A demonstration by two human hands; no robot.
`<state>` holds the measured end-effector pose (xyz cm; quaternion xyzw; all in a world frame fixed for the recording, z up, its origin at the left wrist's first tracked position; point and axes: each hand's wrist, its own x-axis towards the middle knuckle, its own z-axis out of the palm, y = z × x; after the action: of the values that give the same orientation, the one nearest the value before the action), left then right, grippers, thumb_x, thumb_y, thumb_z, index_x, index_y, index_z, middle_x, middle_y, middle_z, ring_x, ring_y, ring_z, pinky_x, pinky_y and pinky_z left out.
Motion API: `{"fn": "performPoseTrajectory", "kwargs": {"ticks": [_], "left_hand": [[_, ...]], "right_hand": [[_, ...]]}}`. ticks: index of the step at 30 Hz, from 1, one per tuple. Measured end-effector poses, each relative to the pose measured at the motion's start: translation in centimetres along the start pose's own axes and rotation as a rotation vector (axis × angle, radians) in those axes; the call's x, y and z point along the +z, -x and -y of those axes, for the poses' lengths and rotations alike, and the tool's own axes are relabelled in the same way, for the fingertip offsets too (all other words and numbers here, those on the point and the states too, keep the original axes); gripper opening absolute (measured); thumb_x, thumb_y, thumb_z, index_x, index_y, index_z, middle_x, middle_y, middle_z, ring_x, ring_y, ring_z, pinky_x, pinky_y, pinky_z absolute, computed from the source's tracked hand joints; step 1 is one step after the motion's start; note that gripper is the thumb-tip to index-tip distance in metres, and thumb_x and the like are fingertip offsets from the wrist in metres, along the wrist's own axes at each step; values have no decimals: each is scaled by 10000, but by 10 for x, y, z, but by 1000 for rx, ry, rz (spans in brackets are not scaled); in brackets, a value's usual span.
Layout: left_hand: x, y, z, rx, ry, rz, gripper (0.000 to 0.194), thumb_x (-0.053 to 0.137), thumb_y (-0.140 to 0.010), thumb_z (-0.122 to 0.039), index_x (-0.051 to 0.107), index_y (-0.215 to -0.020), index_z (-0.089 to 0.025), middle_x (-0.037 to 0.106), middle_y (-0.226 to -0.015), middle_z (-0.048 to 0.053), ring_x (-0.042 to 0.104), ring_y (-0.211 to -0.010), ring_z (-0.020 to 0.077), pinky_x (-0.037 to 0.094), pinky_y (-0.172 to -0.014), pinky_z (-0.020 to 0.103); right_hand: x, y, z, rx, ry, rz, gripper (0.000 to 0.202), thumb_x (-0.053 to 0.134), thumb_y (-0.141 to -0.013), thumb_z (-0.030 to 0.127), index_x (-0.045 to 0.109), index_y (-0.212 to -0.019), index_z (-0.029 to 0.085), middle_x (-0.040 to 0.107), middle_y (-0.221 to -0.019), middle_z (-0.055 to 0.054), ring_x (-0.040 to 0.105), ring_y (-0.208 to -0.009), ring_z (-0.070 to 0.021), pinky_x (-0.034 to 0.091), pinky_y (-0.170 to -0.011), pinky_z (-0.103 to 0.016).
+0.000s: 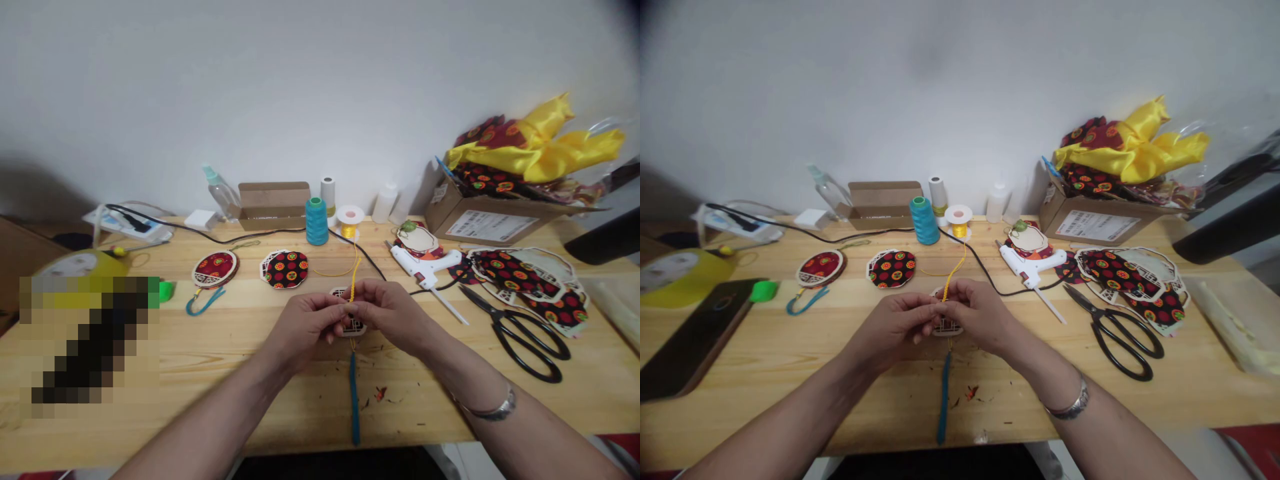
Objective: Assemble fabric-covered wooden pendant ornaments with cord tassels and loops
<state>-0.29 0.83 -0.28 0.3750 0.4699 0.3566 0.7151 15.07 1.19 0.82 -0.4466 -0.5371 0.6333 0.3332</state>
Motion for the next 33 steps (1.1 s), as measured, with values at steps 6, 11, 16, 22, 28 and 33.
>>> {"fn": "performPoseTrajectory", "kwargs": {"ticks": [6, 11, 16, 22, 28, 33], "left_hand": [[1, 0, 0, -12, 11, 5, 136, 721, -634, -240, 667, -613, -117, 585, -530, -7, 455, -430, 40, 293, -401, 161], [-2, 0, 1, 0, 33, 47, 108, 691, -667, -226, 688, -665, -117, 601, -558, 3, 484, -461, 47, 322, -424, 160], [-3, 0, 1, 13, 66, 80, 93, 686, -670, -210, 695, -700, -123, 609, -571, 6, 503, -485, 54, 362, -461, 164], [-1, -1, -1, 6, 61, 59, 99, 707, -655, -205, 668, -653, -114, 599, -540, -5, 488, -460, 43, 355, -449, 158], [-1, -1, -1, 25, 135, 59, 137, 723, -635, -215, 638, -651, -110, 609, -581, 1, 522, -504, 64, 372, -450, 163], [-2, -1, 1, 39, 111, 69, 118, 717, -642, -200, 633, -659, -119, 612, -587, -8, 520, -518, 64, 385, -490, 174]], "right_hand": [[-5, -1, -4, -52, 79, -71, 106, 620, -713, 253, 608, -729, 149, 645, -668, -14, 588, -628, -129, 450, -589, -253], [-6, 0, -1, -133, 309, -190, 139, 605, -730, 233, 569, -622, 155, 565, -582, 24, 496, -556, -96, 384, -525, -215], [-5, 2, 3, -171, 453, -224, 185, 574, -760, 206, 532, -585, 166, 537, -552, 39, 468, -540, -91, 348, -519, -211], [-5, 1, 1, -193, 543, -233, 218, 546, -785, 178, 499, -573, 170, 515, -546, 47, 439, -544, -85, 329, -526, -206], [-5, 1, 1, -185, 549, -238, 227, 543, -792, 166, 488, -571, 168, 493, -538, 49, 419, -541, -82, 316, -522, -203], [-6, 2, 0, -207, 538, -246, 213, 544, -793, 175, 498, -585, 169, 505, -551, 47, 430, -552, -85, 327, -534, -206]]}}
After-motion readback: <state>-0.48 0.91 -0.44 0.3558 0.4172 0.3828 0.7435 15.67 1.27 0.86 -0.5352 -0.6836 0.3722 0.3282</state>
